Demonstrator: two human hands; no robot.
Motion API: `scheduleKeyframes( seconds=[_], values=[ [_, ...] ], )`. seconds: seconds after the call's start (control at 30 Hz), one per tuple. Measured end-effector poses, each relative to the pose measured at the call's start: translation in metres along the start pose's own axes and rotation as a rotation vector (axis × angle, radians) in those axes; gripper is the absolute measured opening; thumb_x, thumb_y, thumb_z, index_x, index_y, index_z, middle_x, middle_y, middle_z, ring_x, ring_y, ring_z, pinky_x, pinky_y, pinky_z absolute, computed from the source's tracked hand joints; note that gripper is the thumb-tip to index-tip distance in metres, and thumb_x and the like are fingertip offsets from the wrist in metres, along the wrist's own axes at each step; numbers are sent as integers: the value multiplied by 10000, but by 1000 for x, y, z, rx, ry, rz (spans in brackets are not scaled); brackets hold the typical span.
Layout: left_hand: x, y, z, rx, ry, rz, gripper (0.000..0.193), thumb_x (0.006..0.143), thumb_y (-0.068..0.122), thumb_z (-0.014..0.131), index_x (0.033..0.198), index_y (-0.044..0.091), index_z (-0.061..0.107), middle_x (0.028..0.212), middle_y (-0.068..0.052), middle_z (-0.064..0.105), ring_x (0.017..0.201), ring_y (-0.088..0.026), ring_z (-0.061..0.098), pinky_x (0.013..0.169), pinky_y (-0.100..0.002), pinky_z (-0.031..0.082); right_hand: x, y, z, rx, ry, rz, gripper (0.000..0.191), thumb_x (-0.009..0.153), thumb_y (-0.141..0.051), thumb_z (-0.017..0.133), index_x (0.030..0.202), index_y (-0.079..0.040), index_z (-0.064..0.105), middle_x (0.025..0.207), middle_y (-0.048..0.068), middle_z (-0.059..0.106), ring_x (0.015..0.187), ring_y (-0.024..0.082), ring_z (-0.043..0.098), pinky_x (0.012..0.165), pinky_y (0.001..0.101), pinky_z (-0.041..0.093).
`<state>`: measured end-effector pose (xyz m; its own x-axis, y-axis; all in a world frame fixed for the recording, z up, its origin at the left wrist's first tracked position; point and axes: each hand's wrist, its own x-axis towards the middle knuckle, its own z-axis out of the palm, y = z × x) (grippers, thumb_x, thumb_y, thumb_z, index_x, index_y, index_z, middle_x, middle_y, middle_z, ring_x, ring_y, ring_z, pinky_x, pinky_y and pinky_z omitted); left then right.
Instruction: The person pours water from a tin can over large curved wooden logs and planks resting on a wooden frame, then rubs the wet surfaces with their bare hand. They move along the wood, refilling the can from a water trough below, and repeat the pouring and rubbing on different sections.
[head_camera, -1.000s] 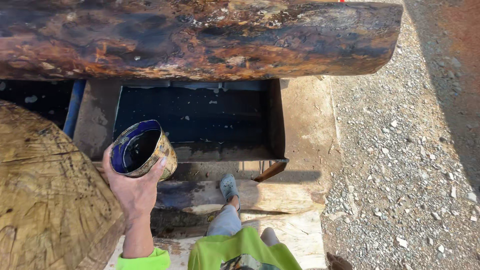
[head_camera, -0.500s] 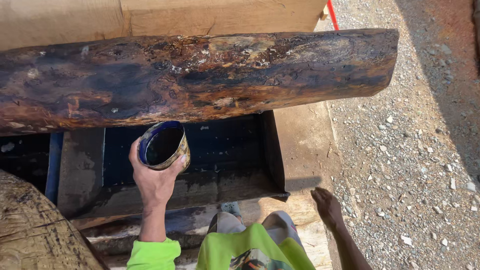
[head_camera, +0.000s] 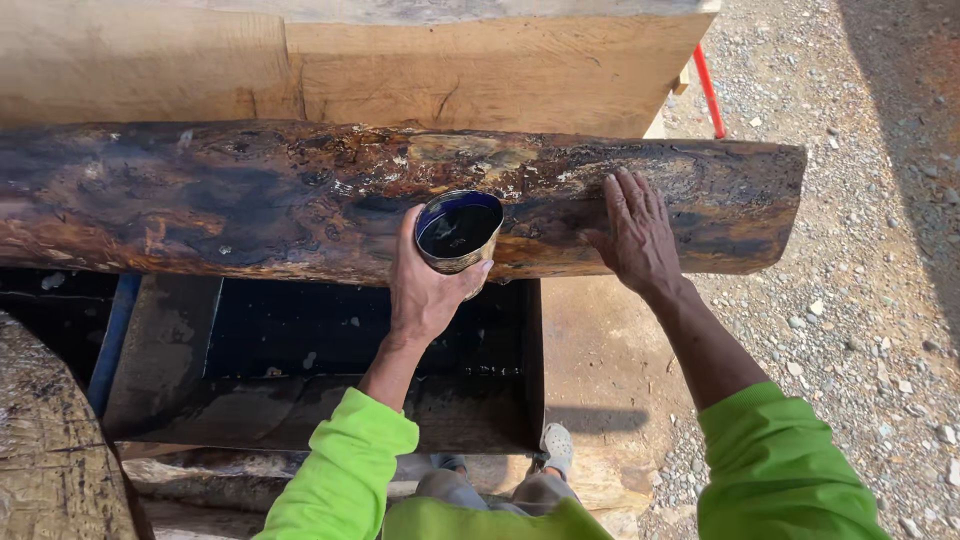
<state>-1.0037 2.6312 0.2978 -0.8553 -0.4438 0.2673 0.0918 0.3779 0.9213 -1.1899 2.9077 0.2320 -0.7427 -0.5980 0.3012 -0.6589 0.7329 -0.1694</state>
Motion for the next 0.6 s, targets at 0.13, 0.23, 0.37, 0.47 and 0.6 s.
scheduleKeyframes(
  seconds=[0.13,0.23,0.37,0.47,0.6],
  values=[
    [19,16,51,53,17,3,1000,678,262,954,1465,7,392,1335,-170,636,1244,-271,644,1068,-400,517,40,12,9,-17,-31,-22,1042,864,-695,612,1545,49,352,1630,275,280,1517,441,205,1204,607,123],
    [27,22,84,121,22,-17,983,668,264,953,1457,20,422,1347,-180,638,1255,-293,646,1076,-411,517,43,18,19,6,46,-61,1023,888,-694,600,1564,39,368,1660,253,293,1558,427,208,1237,637,98],
    [33,31,118,292,79,19,1062,645,273,972,1471,-4,364,1369,-232,558,1268,-356,579,1075,-458,477,36,23,27,51,95,-89,955,912,-660,602,1580,-14,379,1675,196,304,1562,409,212,1244,652,87],
    [39,40,137,339,77,-22,1064,639,289,967,1467,-1,366,1361,-233,551,1268,-368,571,1060,-465,477,35,25,27,69,101,-99,905,914,-609,629,1588,-57,385,1676,151,308,1555,398,203,1229,659,72],
    [41,50,150,388,81,-87,1032,628,297,958,1451,22,398,1337,-210,582,1257,-361,593,1049,-462,490,33,25,25,67,112,-112,860,907,-530,663,1605,-106,391,1685,110,310,1566,379,188,1241,653,59]
  ],
)
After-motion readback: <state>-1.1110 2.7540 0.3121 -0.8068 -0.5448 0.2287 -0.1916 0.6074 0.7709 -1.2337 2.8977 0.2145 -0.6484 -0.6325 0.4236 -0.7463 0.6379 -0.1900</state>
